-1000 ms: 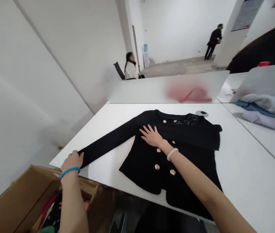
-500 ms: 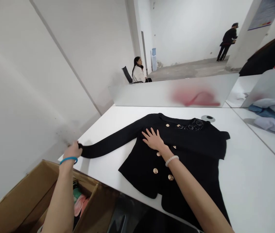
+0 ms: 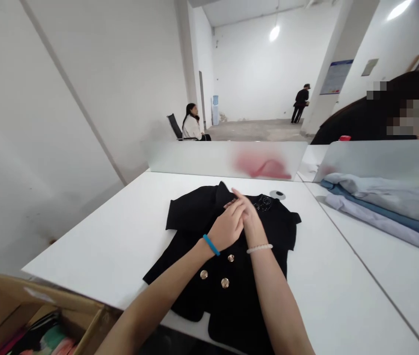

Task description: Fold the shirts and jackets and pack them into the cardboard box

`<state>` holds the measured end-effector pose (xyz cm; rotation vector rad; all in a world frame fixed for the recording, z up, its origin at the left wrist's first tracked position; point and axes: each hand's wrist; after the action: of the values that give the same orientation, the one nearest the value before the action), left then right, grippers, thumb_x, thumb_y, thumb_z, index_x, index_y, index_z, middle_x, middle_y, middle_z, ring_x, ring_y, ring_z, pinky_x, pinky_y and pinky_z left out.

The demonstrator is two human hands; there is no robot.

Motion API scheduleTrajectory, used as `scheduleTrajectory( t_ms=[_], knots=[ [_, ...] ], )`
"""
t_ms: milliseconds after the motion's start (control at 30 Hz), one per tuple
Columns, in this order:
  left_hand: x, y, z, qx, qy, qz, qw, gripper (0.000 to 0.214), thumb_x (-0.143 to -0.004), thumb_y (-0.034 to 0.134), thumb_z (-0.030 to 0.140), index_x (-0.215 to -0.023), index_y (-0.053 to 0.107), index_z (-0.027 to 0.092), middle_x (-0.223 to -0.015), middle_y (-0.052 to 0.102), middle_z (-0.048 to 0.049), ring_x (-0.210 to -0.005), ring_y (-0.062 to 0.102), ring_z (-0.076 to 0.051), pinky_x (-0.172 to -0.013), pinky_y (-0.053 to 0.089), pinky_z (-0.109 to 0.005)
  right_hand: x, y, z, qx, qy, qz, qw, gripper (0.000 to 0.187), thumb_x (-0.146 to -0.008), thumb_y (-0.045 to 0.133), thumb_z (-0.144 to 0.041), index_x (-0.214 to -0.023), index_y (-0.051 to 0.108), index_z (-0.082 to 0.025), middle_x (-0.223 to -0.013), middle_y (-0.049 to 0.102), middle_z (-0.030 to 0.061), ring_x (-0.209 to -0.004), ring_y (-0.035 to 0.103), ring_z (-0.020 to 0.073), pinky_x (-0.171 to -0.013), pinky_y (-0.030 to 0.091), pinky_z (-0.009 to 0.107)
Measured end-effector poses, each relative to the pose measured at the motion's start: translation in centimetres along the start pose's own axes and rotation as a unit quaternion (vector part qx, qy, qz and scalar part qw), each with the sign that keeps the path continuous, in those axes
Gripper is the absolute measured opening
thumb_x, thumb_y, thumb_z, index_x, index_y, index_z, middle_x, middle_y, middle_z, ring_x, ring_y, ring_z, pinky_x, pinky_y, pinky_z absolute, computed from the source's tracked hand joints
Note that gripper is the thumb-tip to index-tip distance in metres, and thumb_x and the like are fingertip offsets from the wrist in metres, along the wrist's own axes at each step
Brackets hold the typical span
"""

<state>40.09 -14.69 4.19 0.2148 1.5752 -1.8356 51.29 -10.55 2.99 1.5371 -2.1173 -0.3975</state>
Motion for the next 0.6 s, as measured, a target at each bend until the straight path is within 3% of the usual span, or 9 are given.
scheduleTrajectory(
  t_ms=[167,233,333,400,467,533,600],
  knots=[
    [4.2,0.5,-1.7,0.017,-0.016,-0.085,0.996,0.030,-0.090,0.034,0.012,-0.109,0.057,0.017,-0.104,0.067,-0.0064,-0.100,0.062,-0.018,-0.090,0.051,-0.033,-1.2,-0.4,3.1,0.092,0.055,-0.004,0.994,0.094,-0.080,0.066,-0.032,-0.150,0.004,-0.028,-0.120,0.058,0.0114,-0.073,0.065,0.0136,-0.065,0.059,0.030],
    [5.6,0.7,-2.6,0.039,-0.045,-0.102,0.993,0.028,-0.090,0.036,0.012,-0.105,0.058,0.019,-0.102,0.068,-0.0043,-0.096,0.064,-0.016,-0.088,0.052,-0.032,-1.2,-0.2,2.7,0.130,0.042,-0.043,0.990,0.091,-0.083,0.062,-0.037,-0.150,0.001,-0.027,-0.129,0.053,0.0132,-0.077,0.066,0.0139,-0.068,0.059,0.031],
    [7.1,1.8,-3.8,0.057,-0.076,-0.104,0.990,0.027,-0.089,0.037,0.012,-0.105,0.058,0.019,-0.110,0.067,-0.0052,-0.104,0.062,-0.016,-0.095,0.050,-0.033,-0.7,0.1,1.5,0.216,-0.007,-0.091,0.972,0.083,-0.090,0.049,-0.045,-0.150,-0.004,-0.024,-0.126,0.056,0.0136,-0.083,0.066,0.0151,-0.072,0.059,0.031],
    [7.8,2.6,-4.3,0.049,-0.078,-0.097,0.991,0.028,-0.089,0.037,0.012,-0.107,0.058,0.018,-0.120,0.063,-0.0068,-0.113,0.058,-0.016,-0.103,0.045,-0.036,-0.5,0.2,1.0,0.311,-0.031,-0.091,0.946,0.086,-0.089,0.050,-0.043,-0.150,-0.006,-0.022,-0.121,0.059,0.0137,-0.082,0.066,0.0165,-0.070,0.059,0.031],
    [8.1,3.1,-4.6,0.036,-0.076,-0.092,0.992,0.029,-0.090,0.037,0.013,-0.109,0.058,0.018,-0.124,0.061,-0.0074,-0.117,0.055,-0.016,-0.106,0.042,-0.038,-0.3,0.2,0.9,0.424,-0.035,-0.083,0.901,0.089,-0.086,0.055,-0.032,-0.151,-0.004,-0.019,-0.121,0.060,0.0150,-0.078,0.066,0.0177,-0.066,0.058,0.031],
    [8.3,3.2,-4.6,0.025,-0.073,-0.093,0.993,0.029,-0.090,0.036,0.013,-0.110,0.058,0.018,-0.122,0.061,-0.0075,-0.117,0.054,-0.017,-0.104,0.044,-0.037,-0.1,0.2,0.9,0.505,-0.041,-0.079,0.858,0.082,-0.082,0.053,-0.019,-0.151,0.008,-0.018,-0.124,0.058,0.0155,-0.078,0.066,0.0187,-0.066,0.057,0.031],
    [8.5,3.1,-4.1,0.013,-0.076,-0.086,0.993,0.029,-0.091,0.036,0.014,-0.111,0.057,0.017,-0.118,0.062,-0.0083,-0.114,0.055,-0.018,-0.100,0.047,-0.036,0.3,0.5,0.5,0.542,-0.090,-0.074,0.832,0.072,-0.079,0.046,-0.012,-0.147,0.025,-0.019,-0.127,0.056,0.0128,-0.089,0.064,0.0199,-0.075,0.055,0.030]
  ],
)
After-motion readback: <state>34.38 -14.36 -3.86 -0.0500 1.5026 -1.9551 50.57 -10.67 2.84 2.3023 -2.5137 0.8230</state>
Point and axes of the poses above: each hand's wrist, its own x-axis away from the middle knuckle, its own y-axis out of the palm, z = x × y
